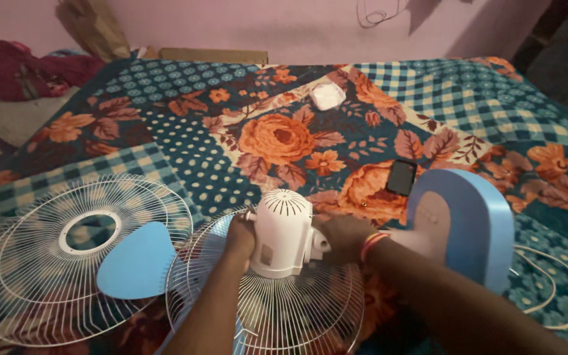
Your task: The person disassembles a small electric fan on a bed. They remove the front grille, then use a screwdriver to loosen and remove the central hub and fan blades. The person continues to unscrew and detach the motor housing from the fan stand, leaving the components separated on the bed.
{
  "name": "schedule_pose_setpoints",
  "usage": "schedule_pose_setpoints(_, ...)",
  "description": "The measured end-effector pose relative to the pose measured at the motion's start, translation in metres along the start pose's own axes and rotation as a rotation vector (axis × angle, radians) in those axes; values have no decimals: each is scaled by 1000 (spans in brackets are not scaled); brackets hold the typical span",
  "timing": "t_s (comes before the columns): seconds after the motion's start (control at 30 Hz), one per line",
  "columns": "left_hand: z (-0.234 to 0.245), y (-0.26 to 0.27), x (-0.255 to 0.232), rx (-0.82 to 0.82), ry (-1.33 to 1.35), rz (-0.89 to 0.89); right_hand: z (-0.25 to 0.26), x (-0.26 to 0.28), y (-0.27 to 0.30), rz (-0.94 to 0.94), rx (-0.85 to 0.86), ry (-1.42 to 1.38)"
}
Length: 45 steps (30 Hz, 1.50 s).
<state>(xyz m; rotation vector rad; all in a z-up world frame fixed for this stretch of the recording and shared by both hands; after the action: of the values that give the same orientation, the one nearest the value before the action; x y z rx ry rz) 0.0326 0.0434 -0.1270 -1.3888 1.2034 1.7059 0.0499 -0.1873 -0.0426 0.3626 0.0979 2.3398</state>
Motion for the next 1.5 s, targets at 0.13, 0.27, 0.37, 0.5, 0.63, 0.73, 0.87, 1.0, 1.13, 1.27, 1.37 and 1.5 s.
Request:
schedule_pose_setpoints(0.13,3,-2,1,-52,-35,24,-3,-3,-4,-79,97,2)
schedule_pose_setpoints(0.27,0,-6,18,44,124,216,-4,-6,-6,-93,84,-54)
schedule_pose_setpoints(0.37,3,-13,22,-87,20,-9,4,-6,9,79,-110,-89)
schedule_pose_setpoints(0.5,20,-9,14,-349,12,-283,11,-23,38,-3,-127,-152)
schedule_pose_setpoints(0.63,34,33,-39,-533,103,-692,2,-35,48,-338,88,-39)
schedule_pose_setpoints(0.73,20,90,-78,-394,-30,-945,-2,-32,47,-328,52,8)
schedule_pose_setpoints(0.87,-34,139,-105,112,-350,-988,1,-38,43,-310,-25,42)
schedule_pose_setpoints(1.0,-72,165,-91,467,-582,-896,-8,-35,48,-202,-224,30)
schedule_pose_setpoints(1.13,-93,147,-79,286,-851,-617,-12,-49,56,-186,-319,42)
schedule_pose_setpoints(1.27,-103,145,-61,179,-936,-335,-14,-50,60,-264,-279,30)
schedule_pose_setpoints(1.37,-100,156,-53,56,-842,-349,-10,-44,72,-290,-255,26)
schedule_pose_setpoints(1.5,-51,149,-78,-456,-661,-747,2,-35,77,-219,-301,-94)
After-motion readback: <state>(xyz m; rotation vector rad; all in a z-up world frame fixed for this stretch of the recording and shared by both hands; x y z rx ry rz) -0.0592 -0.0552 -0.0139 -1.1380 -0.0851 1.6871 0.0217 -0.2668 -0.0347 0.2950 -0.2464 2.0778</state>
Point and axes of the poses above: each hand's wrist, its own y-axis away from the middle knuckle, its own z-axis out of the back of the hand, x = y × z, the point moved 5 cm from there along -y, towards the middle knuckle, and after that the axes turned 1 degree about x, right-handed, at the moved point
